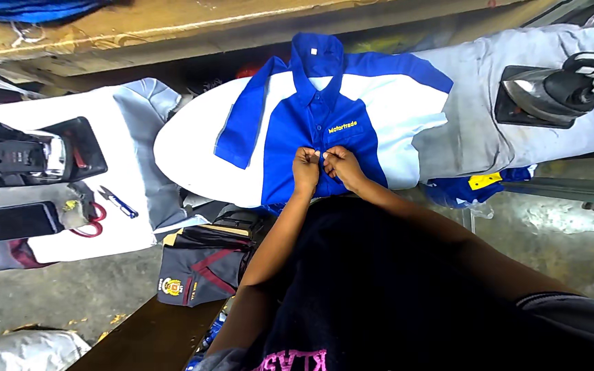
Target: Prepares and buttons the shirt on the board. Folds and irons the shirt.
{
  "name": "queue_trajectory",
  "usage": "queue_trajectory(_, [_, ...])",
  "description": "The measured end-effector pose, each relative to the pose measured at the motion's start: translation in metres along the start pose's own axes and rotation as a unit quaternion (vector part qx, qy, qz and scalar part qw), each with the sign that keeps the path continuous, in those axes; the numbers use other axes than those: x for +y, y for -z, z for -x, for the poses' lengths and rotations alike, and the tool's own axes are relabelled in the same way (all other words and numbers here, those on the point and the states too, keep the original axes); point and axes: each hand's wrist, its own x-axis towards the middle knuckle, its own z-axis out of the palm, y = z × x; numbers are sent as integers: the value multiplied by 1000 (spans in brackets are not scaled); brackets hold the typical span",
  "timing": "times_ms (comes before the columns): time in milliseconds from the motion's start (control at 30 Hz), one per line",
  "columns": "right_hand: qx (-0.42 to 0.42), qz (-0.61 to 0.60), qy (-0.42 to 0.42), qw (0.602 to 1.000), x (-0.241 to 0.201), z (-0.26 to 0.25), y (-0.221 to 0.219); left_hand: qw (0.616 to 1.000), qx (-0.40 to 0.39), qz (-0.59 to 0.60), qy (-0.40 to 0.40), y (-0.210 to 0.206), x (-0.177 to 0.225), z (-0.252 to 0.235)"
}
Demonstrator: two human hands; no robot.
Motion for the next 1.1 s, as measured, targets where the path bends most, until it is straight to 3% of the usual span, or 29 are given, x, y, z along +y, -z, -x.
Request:
queue_trajectory(100, [-21,217,128,967,-3,9,5,988,-29,-148,-39,5,5,0])
queue_trajectory(167, [-55,300,152,940,-5,19,20,966,-44,-251,-52,22,14,-1])
queue_trajectory(267, [1,348,78,934,-2,40,67,935,18,-347,-75,82,29,-5])
queue_trajectory(367, [171,324,1,930,18,46,127,908,151,-380,-90,162,31,-16])
queue_trajectory(467, [238,324,-68,913,26,37,154,904,187,-383,-37,193,37,-26])
queue_trajectory(600, [186,369,-75,908,12,11,166,907,101,-408,-4,185,32,-58])
queue_trajectory(767, [336,296,30,894,-25,-11,227,898,117,-411,-106,172,65,-80])
queue_trajectory(867, [373,304,22,876,-49,-25,232,892,155,-406,-121,165,81,-99])
queue_trajectory(967, [334,406,-4,850,-59,-25,215,870,159,-459,-91,154,83,-96])
queue_trajectory(1033, [276,434,30,857,-62,-8,185,859,162,-465,-138,139,83,-71])
queue_trajectory(1100, [164,438,67,881,-45,14,147,871,107,-442,-185,112,77,-34])
